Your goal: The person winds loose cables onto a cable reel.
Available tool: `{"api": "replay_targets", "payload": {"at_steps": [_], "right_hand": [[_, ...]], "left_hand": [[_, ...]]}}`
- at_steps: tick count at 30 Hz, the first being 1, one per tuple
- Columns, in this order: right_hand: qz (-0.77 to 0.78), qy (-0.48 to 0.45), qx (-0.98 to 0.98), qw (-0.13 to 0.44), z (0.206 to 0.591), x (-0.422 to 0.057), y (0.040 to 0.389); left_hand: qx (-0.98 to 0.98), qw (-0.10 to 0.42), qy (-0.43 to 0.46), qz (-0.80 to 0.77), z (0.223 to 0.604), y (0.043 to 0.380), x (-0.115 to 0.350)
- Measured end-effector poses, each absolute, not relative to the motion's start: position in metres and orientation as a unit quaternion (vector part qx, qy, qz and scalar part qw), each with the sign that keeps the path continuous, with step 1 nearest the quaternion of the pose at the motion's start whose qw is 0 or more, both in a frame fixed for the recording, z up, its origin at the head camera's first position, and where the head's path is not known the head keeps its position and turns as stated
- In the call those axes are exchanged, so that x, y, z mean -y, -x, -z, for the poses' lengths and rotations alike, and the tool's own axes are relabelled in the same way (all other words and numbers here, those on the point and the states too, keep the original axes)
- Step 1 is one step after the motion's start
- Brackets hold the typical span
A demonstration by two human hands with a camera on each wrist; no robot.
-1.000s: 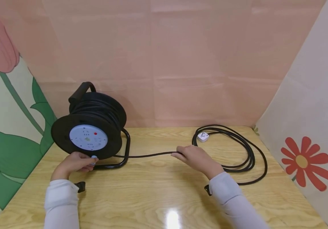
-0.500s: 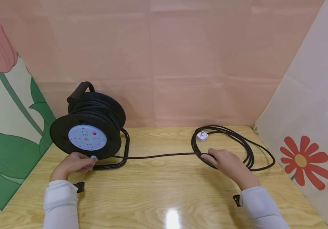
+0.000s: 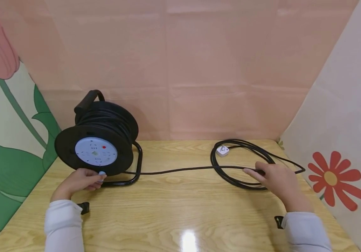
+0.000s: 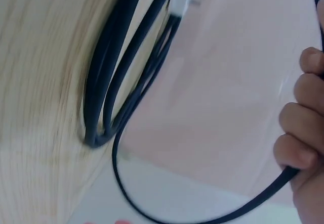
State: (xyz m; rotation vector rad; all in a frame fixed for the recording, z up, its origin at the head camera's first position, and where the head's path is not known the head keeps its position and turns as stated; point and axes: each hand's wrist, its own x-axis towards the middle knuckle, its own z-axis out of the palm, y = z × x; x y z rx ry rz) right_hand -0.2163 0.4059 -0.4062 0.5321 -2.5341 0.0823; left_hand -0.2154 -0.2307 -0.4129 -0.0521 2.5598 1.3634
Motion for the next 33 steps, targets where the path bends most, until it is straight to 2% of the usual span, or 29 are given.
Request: {"api": "replay_targets", "payload": {"at_steps": [3,7,13,16,26,33], "right_hand": [[-0.029,-0.187,0.934,0.302,0.408,-0.421,0.218],[-0.042,-0.163,0.940,0.296,0.410,-0.428,0.220],[-0.077,-0.126,0.962,0.228,0.409,-0.420,0.224],[-0.080,-0.128,0.965,0.214,0.409,-0.416,0.228],[-0.062,-0.113,0.954,0.270,0.421,-0.406,0.240],[-0.061,-0.105,0.952,0.280,0.427,-0.401,0.240]], "left_hand": [[-0.878,0.116,0.013,-0.464,0.418,0.217,0.234],[-0.881,0.111,0.007,-0.461,0.420,0.217,0.236],[-0.887,0.104,0.006,-0.450,0.419,0.215,0.240],[-0.890,0.098,0.023,-0.446,0.419,0.212,0.241],[-0.923,0.051,0.048,-0.377,0.413,0.208,0.248],[-0.940,0.024,0.059,-0.335,0.409,0.206,0.254]]}}
